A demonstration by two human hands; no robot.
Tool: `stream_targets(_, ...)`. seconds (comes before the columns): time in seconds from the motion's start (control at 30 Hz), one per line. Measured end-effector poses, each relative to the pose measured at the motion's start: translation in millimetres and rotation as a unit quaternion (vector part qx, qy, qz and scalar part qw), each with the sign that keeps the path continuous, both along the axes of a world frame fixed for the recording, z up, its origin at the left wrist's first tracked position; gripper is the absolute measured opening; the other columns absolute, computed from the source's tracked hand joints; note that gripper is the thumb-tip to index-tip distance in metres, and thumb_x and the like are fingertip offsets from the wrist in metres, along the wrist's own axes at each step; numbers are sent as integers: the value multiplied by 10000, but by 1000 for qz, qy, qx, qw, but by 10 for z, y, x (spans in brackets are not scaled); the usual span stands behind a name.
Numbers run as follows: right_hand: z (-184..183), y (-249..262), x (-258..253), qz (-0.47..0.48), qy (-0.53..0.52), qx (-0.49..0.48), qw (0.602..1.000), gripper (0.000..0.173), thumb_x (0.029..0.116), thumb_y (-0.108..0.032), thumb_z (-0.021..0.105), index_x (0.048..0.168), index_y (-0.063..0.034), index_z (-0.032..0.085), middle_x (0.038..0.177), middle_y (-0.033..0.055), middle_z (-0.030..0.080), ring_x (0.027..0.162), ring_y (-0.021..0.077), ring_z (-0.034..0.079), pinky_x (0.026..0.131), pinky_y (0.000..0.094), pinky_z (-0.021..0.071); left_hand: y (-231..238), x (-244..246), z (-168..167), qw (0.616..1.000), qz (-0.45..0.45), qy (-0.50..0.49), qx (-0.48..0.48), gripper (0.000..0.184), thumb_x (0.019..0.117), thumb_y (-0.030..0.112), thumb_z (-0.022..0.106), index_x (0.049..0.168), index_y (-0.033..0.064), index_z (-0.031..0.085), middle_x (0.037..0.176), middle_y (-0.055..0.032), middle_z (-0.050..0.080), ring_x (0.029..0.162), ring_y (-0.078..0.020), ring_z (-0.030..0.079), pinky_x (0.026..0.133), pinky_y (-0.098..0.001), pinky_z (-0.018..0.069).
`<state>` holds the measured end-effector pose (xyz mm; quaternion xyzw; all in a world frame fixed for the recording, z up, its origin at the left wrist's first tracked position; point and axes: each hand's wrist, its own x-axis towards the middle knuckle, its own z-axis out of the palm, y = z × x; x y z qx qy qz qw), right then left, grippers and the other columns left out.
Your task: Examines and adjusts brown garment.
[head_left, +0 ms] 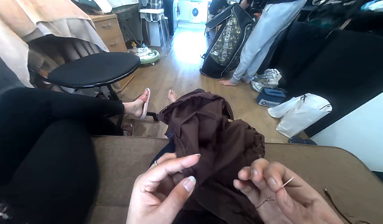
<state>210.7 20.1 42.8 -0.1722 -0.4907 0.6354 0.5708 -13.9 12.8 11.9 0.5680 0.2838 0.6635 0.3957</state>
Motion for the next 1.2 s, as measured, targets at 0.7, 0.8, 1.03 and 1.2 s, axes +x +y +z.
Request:
stream_targets(0.7, -240, -25, -252, 116, 121, -50, 985, 95, 983, -162, 664, 1031, -129, 739, 1124, -14, 661, 1066, 78, 625, 932, 264, 527, -37, 284, 27, 992, -67, 92, 50, 178, 1001, 196, 663, 1037, 52, 762, 1130, -35, 624, 1072, -4, 587, 923, -148, 505)
stream_targets(0.8, -233, -43, -275, 125, 125, -66, 982, 100, 987, -142, 654, 1025, -116, 742, 1086, -27, 671, 1056, 61, 631, 950, 247, 521, -43, 266, 35, 990, -76, 113, 41, 235, 1036, 185, 592, 971, 22, 748, 1101, -44, 601, 1077, 15, 546, 944, -135, 459)
stream_targets(1.03, -250, -51, -283, 138, 122, -81, 979, 109, 988, -120, 646, 1030, -130, 746, 1050, -51, 676, 1018, 35, 630, 923, 227, 519, -56, 239, 22, 990, -99, 97, 7, 231, 1028, 185, 607, 957, 20, 753, 1112, -42, 598, 1084, 15, 542, 940, -138, 461)
stream_targets(1.2, -238, -63, -278, 140, 113, -87, 980, 111, 995, -117, 643, 1027, -130, 748, 1034, -62, 667, 1017, 28, 622, 927, 219, 514, -61, 234, 15, 990, -105, 90, -3, 219, 1017, 191, 630, 950, 24, 755, 1099, -29, 600, 1077, 21, 540, 927, -133, 464)
